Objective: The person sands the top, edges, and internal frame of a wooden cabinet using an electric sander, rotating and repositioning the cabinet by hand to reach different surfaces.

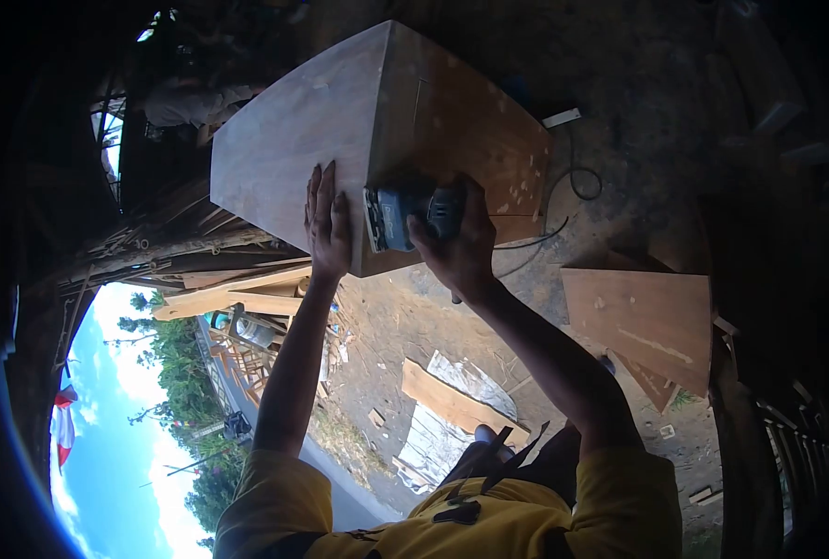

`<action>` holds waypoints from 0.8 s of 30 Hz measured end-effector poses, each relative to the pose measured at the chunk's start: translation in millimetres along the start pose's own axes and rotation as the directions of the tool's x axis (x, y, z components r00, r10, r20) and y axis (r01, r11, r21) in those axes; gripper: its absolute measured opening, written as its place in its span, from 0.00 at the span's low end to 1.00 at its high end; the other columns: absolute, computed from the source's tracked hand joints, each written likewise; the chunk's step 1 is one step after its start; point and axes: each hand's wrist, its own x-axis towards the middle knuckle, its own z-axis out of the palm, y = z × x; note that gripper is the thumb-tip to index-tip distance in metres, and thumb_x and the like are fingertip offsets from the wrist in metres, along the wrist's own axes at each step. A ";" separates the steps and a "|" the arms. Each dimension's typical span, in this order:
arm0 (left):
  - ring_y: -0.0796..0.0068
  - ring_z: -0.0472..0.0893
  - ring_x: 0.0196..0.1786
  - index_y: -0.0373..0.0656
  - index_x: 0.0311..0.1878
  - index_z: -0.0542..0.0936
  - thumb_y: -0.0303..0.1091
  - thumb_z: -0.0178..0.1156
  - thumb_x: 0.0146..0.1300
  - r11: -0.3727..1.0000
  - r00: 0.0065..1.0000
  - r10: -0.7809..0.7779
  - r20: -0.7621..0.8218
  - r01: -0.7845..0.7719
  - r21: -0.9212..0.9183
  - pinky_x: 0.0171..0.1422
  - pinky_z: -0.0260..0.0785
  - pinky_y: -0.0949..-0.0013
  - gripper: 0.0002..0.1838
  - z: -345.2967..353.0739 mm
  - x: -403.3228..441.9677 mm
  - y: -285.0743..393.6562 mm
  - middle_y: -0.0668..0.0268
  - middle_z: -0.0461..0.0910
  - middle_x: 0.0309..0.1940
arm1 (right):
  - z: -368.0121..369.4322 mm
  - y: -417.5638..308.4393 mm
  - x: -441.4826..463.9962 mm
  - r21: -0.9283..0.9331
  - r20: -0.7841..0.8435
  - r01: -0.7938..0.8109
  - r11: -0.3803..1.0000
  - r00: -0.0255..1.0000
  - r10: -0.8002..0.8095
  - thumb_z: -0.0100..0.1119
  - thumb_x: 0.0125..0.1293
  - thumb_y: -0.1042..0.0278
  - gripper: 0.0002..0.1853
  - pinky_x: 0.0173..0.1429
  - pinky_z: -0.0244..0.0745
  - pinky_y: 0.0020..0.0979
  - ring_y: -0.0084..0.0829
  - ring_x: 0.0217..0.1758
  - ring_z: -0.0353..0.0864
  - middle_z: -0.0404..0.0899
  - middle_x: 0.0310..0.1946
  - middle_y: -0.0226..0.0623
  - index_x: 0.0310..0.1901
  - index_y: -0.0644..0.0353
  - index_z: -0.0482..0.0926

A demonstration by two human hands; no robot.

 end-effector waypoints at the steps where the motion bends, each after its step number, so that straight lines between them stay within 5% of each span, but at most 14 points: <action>1: 0.36 0.62 0.87 0.48 0.86 0.69 0.49 0.44 0.88 1.000 1.000 0.005 0.000 -0.005 -0.002 0.90 0.50 0.40 0.31 1.0 1.4 -2.4 0.42 0.64 0.85 | 0.2 -4.6 -23.9 -0.027 -0.001 0.039 0.999 0.999 -0.039 0.84 0.63 0.62 0.43 0.59 0.86 0.40 0.41 0.51 0.90 0.85 0.50 0.44 0.74 0.63 0.68; 2: 0.35 0.61 0.87 0.47 0.86 0.69 0.49 0.44 0.88 1.000 1.000 0.005 -0.001 -0.005 -0.006 0.90 0.50 0.40 0.31 2.1 0.3 -5.9 0.42 0.64 0.85 | 0.6 -7.6 -43.2 -0.054 0.001 0.074 0.996 0.997 -0.074 0.83 0.65 0.62 0.42 0.56 0.86 0.39 0.36 0.46 0.89 0.84 0.47 0.41 0.74 0.64 0.68; 3: 0.35 0.61 0.87 0.47 0.86 0.69 0.50 0.44 0.87 1.000 1.000 0.004 -0.001 -0.004 -0.010 0.89 0.50 0.40 0.31 2.7 0.0 -5.7 0.42 0.64 0.86 | 1.0 -9.4 -52.6 0.012 0.040 -0.016 1.000 0.999 0.016 0.85 0.59 0.62 0.46 0.63 0.87 0.43 0.47 0.57 0.90 0.84 0.56 0.50 0.75 0.62 0.68; 6: 0.35 0.61 0.87 0.48 0.86 0.70 0.51 0.44 0.87 1.000 1.000 -0.012 -0.001 0.012 -0.016 0.89 0.50 0.40 0.31 3.0 -0.6 -3.7 0.42 0.63 0.86 | 0.0 -8.0 -26.1 -0.037 0.005 -0.042 0.998 0.999 0.042 0.85 0.60 0.63 0.44 0.61 0.87 0.42 0.45 0.55 0.91 0.84 0.55 0.49 0.74 0.61 0.69; 11: 0.36 0.61 0.87 0.48 0.86 0.70 0.51 0.44 0.87 1.000 1.000 -0.007 -0.002 0.007 -0.023 0.89 0.51 0.40 0.32 4.4 -0.1 -6.0 0.43 0.63 0.86 | 8.9 2.1 109.9 0.012 -0.197 0.010 1.000 0.980 -0.007 0.83 0.61 0.55 0.35 0.56 0.88 0.42 0.46 0.46 0.93 0.89 0.48 0.48 0.64 0.60 0.76; 13: 0.36 0.62 0.87 0.48 0.86 0.70 0.51 0.44 0.87 1.000 1.000 -0.012 0.004 0.012 -0.007 0.89 0.51 0.41 0.32 2.5 -1.1 -6.2 0.43 0.63 0.86 | 10.4 20.4 164.3 -0.052 -0.189 -0.010 0.999 0.982 0.000 0.84 0.63 0.54 0.31 0.48 0.85 0.38 0.33 0.40 0.90 0.90 0.41 0.38 0.60 0.61 0.78; 16: 0.36 0.62 0.87 0.48 0.86 0.69 0.51 0.44 0.87 1.000 1.000 -0.010 0.000 0.010 -0.004 0.89 0.52 0.41 0.32 3.0 -0.3 -4.9 0.43 0.64 0.86 | 11.5 18.4 188.1 -0.093 -0.252 -0.016 0.996 0.968 -0.008 0.84 0.62 0.51 0.31 0.46 0.84 0.40 0.34 0.38 0.90 0.89 0.37 0.36 0.57 0.60 0.79; 17: 0.36 0.62 0.87 0.48 0.86 0.69 0.51 0.44 0.87 1.000 1.000 -0.006 -0.001 0.006 -0.013 0.89 0.52 0.41 0.32 3.3 0.4 -4.7 0.43 0.64 0.86 | 13.2 23.8 182.1 -0.064 -0.241 0.046 0.997 0.969 -0.060 0.83 0.58 0.51 0.33 0.55 0.87 0.44 0.48 0.48 0.93 0.89 0.46 0.49 0.58 0.61 0.77; 20: 0.36 0.62 0.87 0.48 0.86 0.69 0.51 0.44 0.87 1.000 1.000 0.000 -0.003 0.000 -0.013 0.89 0.52 0.41 0.32 3.8 1.0 -6.4 0.42 0.64 0.86 | 11.5 -3.1 116.4 0.081 -0.172 -0.072 0.994 0.981 0.085 0.84 0.59 0.55 0.35 0.59 0.87 0.44 0.48 0.51 0.92 0.89 0.49 0.49 0.61 0.62 0.75; 24: 0.35 0.63 0.86 0.48 0.86 0.70 0.51 0.44 0.87 0.999 0.999 0.035 -0.011 -0.036 -0.006 0.89 0.53 0.41 0.32 6.0 -0.7 -13.1 0.42 0.65 0.85 | 10.2 -15.6 5.0 0.044 -0.095 -0.081 0.996 0.992 0.085 0.84 0.61 0.57 0.44 0.62 0.86 0.45 0.49 0.56 0.91 0.85 0.56 0.52 0.73 0.62 0.70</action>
